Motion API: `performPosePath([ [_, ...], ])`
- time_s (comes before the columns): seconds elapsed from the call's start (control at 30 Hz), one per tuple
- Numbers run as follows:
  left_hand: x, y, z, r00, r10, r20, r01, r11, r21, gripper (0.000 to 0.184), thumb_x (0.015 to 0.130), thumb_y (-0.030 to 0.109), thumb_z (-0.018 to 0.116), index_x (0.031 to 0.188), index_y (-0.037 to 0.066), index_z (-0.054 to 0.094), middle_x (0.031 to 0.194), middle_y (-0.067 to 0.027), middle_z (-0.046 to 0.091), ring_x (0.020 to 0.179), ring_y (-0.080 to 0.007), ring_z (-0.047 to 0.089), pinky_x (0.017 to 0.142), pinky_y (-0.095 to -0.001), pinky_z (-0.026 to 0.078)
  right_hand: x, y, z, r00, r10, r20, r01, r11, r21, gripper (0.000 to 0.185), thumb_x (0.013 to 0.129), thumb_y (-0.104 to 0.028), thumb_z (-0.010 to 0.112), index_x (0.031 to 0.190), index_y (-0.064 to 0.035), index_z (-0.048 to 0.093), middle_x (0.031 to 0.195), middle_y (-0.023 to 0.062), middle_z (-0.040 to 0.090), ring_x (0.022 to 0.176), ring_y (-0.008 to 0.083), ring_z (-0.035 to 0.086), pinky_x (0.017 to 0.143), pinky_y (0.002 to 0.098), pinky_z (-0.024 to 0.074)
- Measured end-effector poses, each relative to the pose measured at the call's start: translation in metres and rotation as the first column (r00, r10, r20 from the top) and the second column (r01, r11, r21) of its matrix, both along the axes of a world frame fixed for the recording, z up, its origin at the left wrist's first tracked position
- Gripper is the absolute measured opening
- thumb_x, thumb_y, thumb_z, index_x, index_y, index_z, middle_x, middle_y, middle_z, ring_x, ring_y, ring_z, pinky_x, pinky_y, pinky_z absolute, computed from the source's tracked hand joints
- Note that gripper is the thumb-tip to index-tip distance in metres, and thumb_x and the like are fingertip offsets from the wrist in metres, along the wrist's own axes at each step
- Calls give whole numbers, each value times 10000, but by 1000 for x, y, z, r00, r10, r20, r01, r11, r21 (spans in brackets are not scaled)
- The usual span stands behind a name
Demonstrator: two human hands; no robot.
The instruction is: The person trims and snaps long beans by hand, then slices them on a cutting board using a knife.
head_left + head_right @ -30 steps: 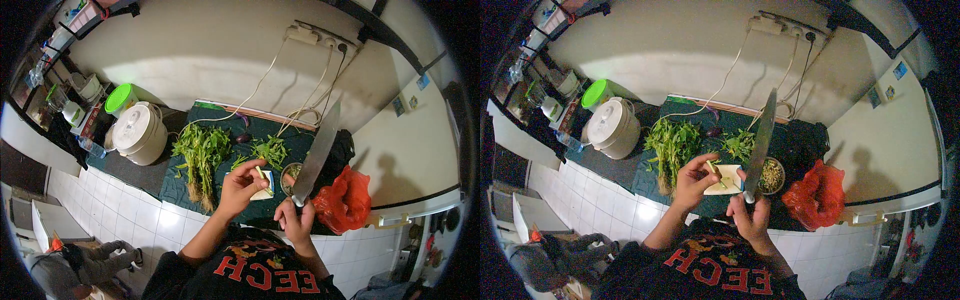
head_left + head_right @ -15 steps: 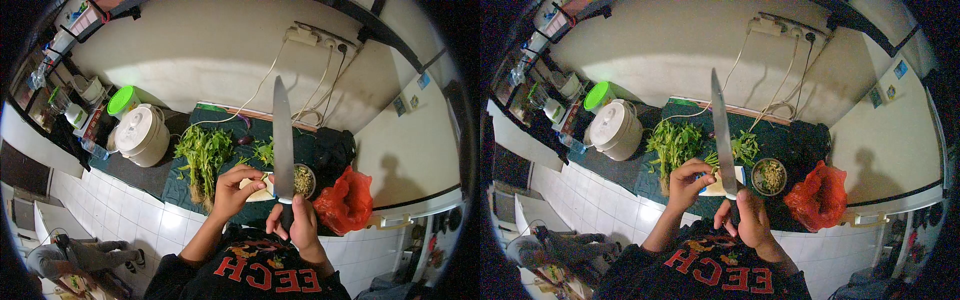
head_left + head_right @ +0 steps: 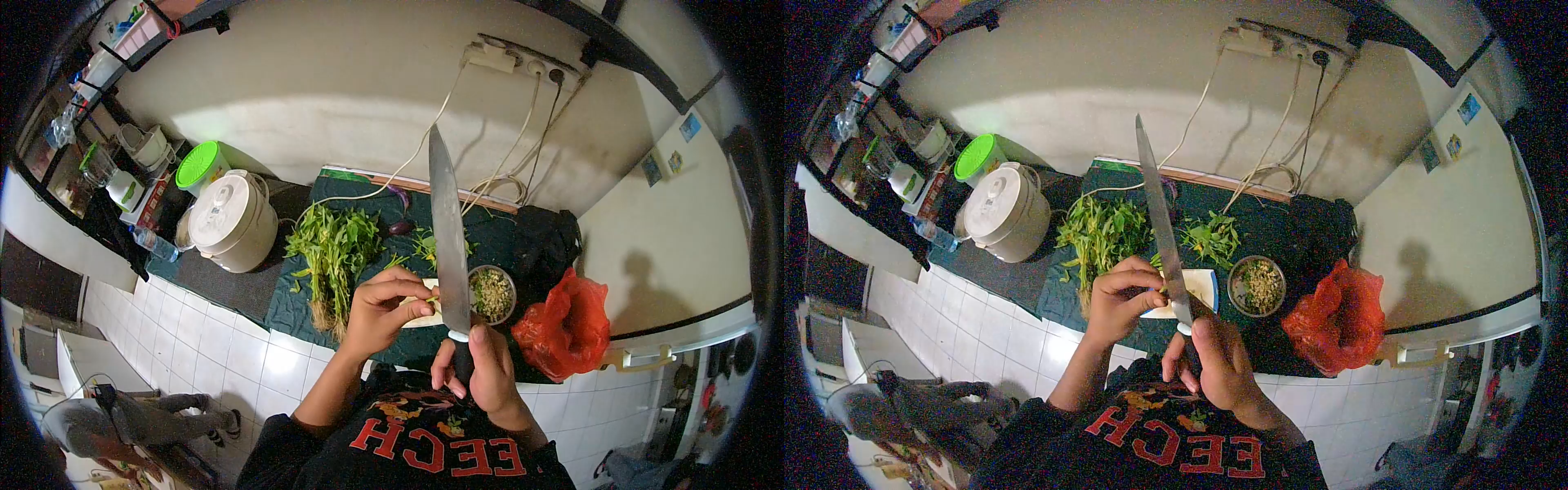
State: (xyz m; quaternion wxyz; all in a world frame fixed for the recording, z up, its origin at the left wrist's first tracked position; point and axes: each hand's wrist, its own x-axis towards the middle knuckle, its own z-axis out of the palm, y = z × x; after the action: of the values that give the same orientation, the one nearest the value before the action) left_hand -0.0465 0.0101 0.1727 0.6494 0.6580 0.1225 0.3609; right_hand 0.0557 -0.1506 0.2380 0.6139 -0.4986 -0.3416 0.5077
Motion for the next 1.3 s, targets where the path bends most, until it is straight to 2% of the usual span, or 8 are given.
performPosePath([
  [0.23, -4, -3, 5, 999, 29, 23, -31, 996, 78, 202, 726, 87, 810, 918, 54, 756, 877, -53, 666, 827, -153, 612, 724, -275, 474, -3, -7, -5, 999, 35, 22, -36, 999, 29, 577, 1046, -434, 260, 1458, -33, 316, 637, 88, 603, 396, 94, 439, 387, 224, 365],
  [0.3, -5, -3, 8, 999, 47, 7, -47, 987, 156, 190, 728, 93, 810, 907, 53, 759, 864, -52, 669, 826, -156, 616, 734, -274, 480, -4, -8, -4, 999, 34, 26, -34, 999, 26, 578, 1046, -436, 263, 1458, -35, 316, 638, 87, 602, 398, 92, 437, 388, 223, 365],
  [0.63, -10, -8, 12, 999, 45, 3, -45, 989, 138, 186, 724, 84, 809, 902, 55, 764, 861, -55, 674, 825, -155, 625, 746, -274, 487, -8, -16, -3, 999, 53, 14, -53, 999, 1, 585, 1043, -455, 268, 1468, -55, 303, 645, 73, 590, 420, 82, 434, 401, 212, 361],
  [0.7, -11, -8, 12, 998, 56, -1, -55, 985, 164, 199, 685, 70, 831, 858, 29, 742, 874, -74, 668, 825, -178, 627, 723, -288, 488, -9, -17, -2, 999, 42, 9, -42, 999, -7, 584, 1044, -454, 268, 1469, -55, 301, 643, 74, 588, 420, 84, 432, 401, 212, 361],
  [1.3, -7, -15, 19, 997, 73, 16, -75, 982, 175, 176, 721, 82, 809, 892, 66, 770, 856, -59, 684, 809, -160, 629, 739, -279, 490, -8, -24, 0, 999, 35, 7, -35, 999, 9, 551, 1053, -403, 276, 1475, -50, 292, 643, 80, 584, 423, 83, 429, 400, 209, 358],
])
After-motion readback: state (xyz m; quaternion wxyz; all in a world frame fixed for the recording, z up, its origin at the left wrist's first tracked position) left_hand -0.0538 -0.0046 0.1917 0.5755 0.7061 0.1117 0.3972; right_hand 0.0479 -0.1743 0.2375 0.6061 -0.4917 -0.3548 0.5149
